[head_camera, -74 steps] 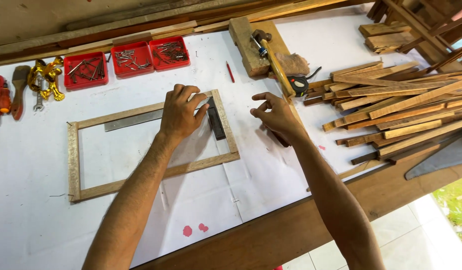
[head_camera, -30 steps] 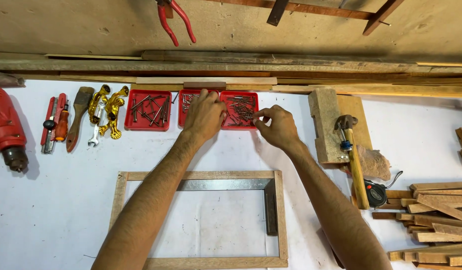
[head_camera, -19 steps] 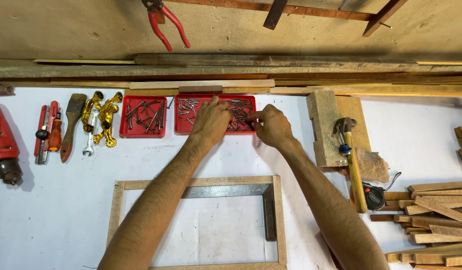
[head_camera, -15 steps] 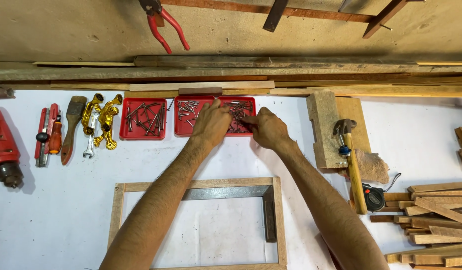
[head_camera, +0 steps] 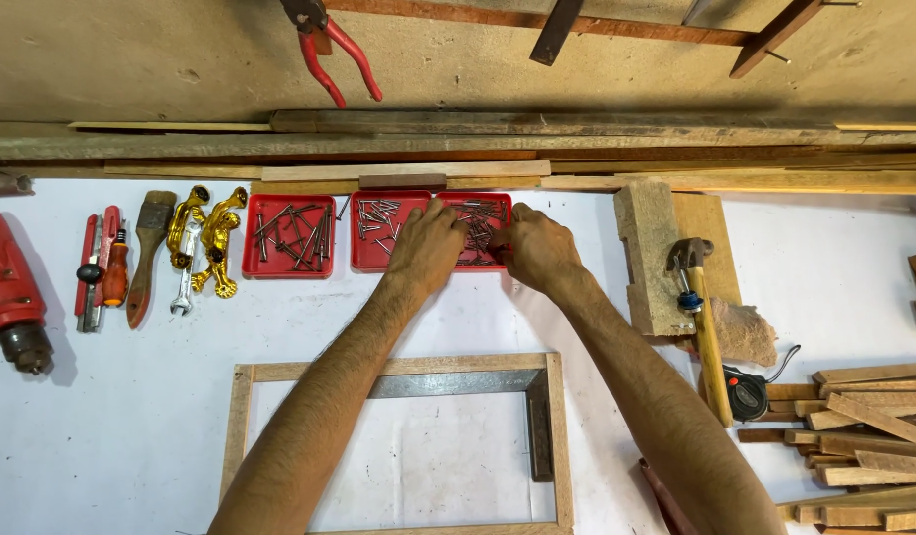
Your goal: The person selects thin wood strips from a pile on the workbench, measures a strip with a tape measure, marks it with a pencil, and sands a piece with a sanding block. They then position the strips into a rectangular frame on the bench, align a try square against the joints, and hammer nails into the frame corners.
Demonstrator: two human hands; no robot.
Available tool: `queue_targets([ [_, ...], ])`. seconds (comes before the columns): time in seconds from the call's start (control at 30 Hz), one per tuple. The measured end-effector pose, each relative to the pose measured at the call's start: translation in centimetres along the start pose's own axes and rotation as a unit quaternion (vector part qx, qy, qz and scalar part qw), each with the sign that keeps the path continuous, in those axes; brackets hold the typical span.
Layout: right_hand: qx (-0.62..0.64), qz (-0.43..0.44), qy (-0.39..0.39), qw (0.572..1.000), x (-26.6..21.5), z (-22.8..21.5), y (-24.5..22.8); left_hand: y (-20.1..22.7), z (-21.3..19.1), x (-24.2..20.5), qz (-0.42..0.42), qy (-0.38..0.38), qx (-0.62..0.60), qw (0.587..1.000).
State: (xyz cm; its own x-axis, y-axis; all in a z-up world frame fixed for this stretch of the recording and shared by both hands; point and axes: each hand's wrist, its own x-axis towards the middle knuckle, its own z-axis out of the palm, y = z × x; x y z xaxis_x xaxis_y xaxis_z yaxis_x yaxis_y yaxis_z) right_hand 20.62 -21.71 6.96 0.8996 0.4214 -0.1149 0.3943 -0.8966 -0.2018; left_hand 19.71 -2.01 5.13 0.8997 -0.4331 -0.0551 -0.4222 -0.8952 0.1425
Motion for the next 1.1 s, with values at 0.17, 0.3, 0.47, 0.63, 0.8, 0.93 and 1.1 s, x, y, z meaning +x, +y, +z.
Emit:
queue_targets([
  [0.17, -0.058, -0.048, 0.031, 0.997, 0.7, 1.4, 0.5, -0.1, 0.8, -0.3, -0.004, 0.019, -0.01, 1.0],
  [0.3, -0.033, -0.11, 0.079, 0.99, 0.3, 2.2, 1.3, -0.1, 1.2, -0.5, -0.003, 0.044, -0.016, 0.999],
  [0.47, 0.118, -0.06, 0.089, 0.987, -0.8, 1.4, 2.5, -0.1, 0.9, -0.5, 0.0, 0.08, -0.028, 0.996],
  [0.63, 0.344, 0.085, 0.048, 0.934, -1.1, 1.4, 3.8, 1.0, -1.2, -1.1, -0.006, 0.13, -0.147, 0.98],
  [0.8, 0.474, 0.067, 0.086, 0.874, -1.3, 0.5, 3.4, 1.5, -0.8, -0.3, 0.015, 0.188, -0.188, 0.964],
  [0.93, 0.498, 0.129, 0.088, 0.853, -1.7, -0.5, 2.4, 1.8, -1.1, -0.9, 0.027, 0.211, -0.177, 0.961],
  [1.1, 0.613, 0.116, 0.07, 0.778, -3.3, -2.2, 1.7, 2.8, -4.2, -3.5, 0.056, 0.253, -0.2, 0.945],
])
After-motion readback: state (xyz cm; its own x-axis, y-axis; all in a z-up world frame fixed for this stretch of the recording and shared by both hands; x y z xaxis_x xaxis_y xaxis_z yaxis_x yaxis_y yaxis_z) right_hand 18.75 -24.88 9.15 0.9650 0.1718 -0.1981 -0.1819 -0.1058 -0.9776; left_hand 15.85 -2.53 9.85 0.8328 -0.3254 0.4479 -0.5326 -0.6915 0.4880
